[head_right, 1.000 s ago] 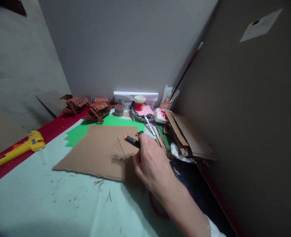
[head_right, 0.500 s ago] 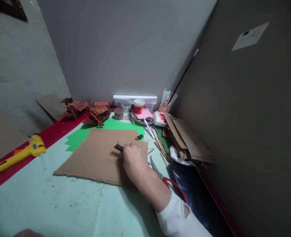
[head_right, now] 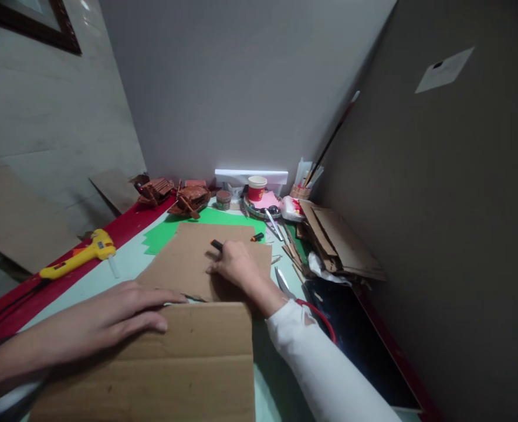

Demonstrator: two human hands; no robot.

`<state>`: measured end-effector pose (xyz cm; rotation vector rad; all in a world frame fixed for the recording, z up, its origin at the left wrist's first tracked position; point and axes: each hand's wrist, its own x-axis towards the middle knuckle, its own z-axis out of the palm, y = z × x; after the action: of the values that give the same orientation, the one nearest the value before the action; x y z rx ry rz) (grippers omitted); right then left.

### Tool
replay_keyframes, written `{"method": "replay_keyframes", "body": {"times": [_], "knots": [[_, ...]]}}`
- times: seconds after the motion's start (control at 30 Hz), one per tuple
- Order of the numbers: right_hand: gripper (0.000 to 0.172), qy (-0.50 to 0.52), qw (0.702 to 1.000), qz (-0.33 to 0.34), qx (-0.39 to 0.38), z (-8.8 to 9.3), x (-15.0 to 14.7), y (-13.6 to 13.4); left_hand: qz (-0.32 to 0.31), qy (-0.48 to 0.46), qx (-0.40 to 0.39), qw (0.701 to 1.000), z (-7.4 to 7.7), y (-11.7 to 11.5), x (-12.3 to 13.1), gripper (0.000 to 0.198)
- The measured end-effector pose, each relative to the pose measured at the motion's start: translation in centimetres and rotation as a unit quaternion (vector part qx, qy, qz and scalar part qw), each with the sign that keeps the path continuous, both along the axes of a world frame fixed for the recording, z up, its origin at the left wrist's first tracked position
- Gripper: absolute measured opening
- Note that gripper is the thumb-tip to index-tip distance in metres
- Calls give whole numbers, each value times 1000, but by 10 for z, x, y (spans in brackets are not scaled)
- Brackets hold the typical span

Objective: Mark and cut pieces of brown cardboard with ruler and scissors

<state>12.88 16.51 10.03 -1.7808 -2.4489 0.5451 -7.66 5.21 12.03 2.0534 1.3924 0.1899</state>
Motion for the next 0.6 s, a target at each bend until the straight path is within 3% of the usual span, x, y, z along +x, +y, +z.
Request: {"method": "replay_keyframes", "body": {"times": [0.13,0.27,0.47,0.6], "knots": [[30,45,999,-1,-20,0,9,8,13,-20,-8,1000,5,3,-7,41],[22,141,990,-7,5,20,39,1,35,-44,-14,998,10,5,-16,43],[23,339,939,-35,33,63,103,-49,33,-66,4,997,19,18,-18,33],[25,385,921,-3,-53,57,112,-73,7,-86,23,996,27,27,-10,29]]}}
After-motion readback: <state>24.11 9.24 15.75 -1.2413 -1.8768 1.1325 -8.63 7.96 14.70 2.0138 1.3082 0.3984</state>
